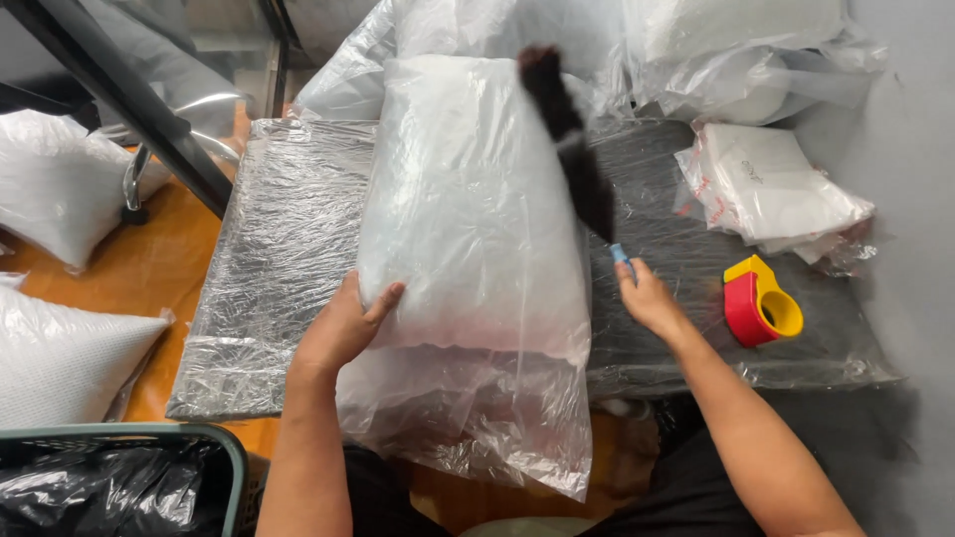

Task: The person places a black plastic bag into a clear plastic bag, then uses a feather duster to wipe the surface of the clear bag. The person folds the top of the clear bag and secures it with a roll of tape, then places the finished package into a green basket.

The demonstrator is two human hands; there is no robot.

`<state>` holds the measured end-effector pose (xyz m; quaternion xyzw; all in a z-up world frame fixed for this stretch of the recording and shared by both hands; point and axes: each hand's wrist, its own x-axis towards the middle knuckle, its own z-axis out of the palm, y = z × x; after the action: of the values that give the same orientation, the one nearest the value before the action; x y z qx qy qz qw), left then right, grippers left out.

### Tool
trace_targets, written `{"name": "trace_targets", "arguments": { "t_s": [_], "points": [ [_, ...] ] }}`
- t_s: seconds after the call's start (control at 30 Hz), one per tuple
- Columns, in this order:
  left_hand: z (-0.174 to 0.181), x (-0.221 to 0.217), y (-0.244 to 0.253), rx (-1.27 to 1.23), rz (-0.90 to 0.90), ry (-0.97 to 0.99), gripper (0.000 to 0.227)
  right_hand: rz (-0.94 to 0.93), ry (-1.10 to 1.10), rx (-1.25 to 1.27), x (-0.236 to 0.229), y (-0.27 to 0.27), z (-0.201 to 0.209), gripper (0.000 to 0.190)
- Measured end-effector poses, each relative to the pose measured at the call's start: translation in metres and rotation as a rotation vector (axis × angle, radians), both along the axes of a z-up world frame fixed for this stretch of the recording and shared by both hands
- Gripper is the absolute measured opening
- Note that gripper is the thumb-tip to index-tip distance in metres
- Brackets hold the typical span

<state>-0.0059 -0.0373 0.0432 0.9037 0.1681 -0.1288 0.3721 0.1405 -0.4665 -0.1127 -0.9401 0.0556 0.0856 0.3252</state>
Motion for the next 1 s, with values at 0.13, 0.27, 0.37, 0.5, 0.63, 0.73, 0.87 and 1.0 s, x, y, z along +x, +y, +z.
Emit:
{"name": "trace_targets", "arguments": {
  "t_s": [0.13, 0.27, 0.37, 0.5, 0.63, 0.73, 0.87, 1.0],
  "points": [
    [0.007, -0.006, -0.005, 0.019, -0.014, 0.003, 0.106, -0.104, -0.132, -0.013, 0.012, -0.012, -0.009, 0.049],
    [0.006, -0.006, -0.004, 0.007, -0.018, 0.017, 0.106, -0.188, -0.291, 0.009, -0.013, -0.030, 0.061, 0.045],
    [0.009, -0.006, -0.005, 0.020, -0.021, 0.051, 0.107, -0.169, -0.465, -0.011, -0.034, -0.070, 0.102, 0.040],
    [0.004, -0.005, -0.007, 0.002, 0.079, -0.032, 0.079, -0.174, -0.556, -0.418, -0.035, -0.184, 0.089, 0.037],
    [-0.004, -0.005, -0.007, 0.031, 0.067, -0.061, 0.075, -0.160, -0.717, -0.683, -0.058, -0.262, 0.054, 0.034],
    [-0.008, -0.003, -0.008, 0.050, 0.056, -0.089, 0.077, -0.251, -0.589, -0.751, -0.058, -0.300, 0.018, 0.043],
    [-0.020, 0.002, 0.002, 0.035, 0.087, -0.055, 0.098, -0.345, -0.369, -0.689, -0.046, -0.309, -0.011, 0.053],
    [-0.013, 0.001, 0.005, -0.038, 0.115, 0.073, 0.103, -0.143, -0.733, -0.492, -0.043, -0.217, 0.021, 0.047]
  ]
}}
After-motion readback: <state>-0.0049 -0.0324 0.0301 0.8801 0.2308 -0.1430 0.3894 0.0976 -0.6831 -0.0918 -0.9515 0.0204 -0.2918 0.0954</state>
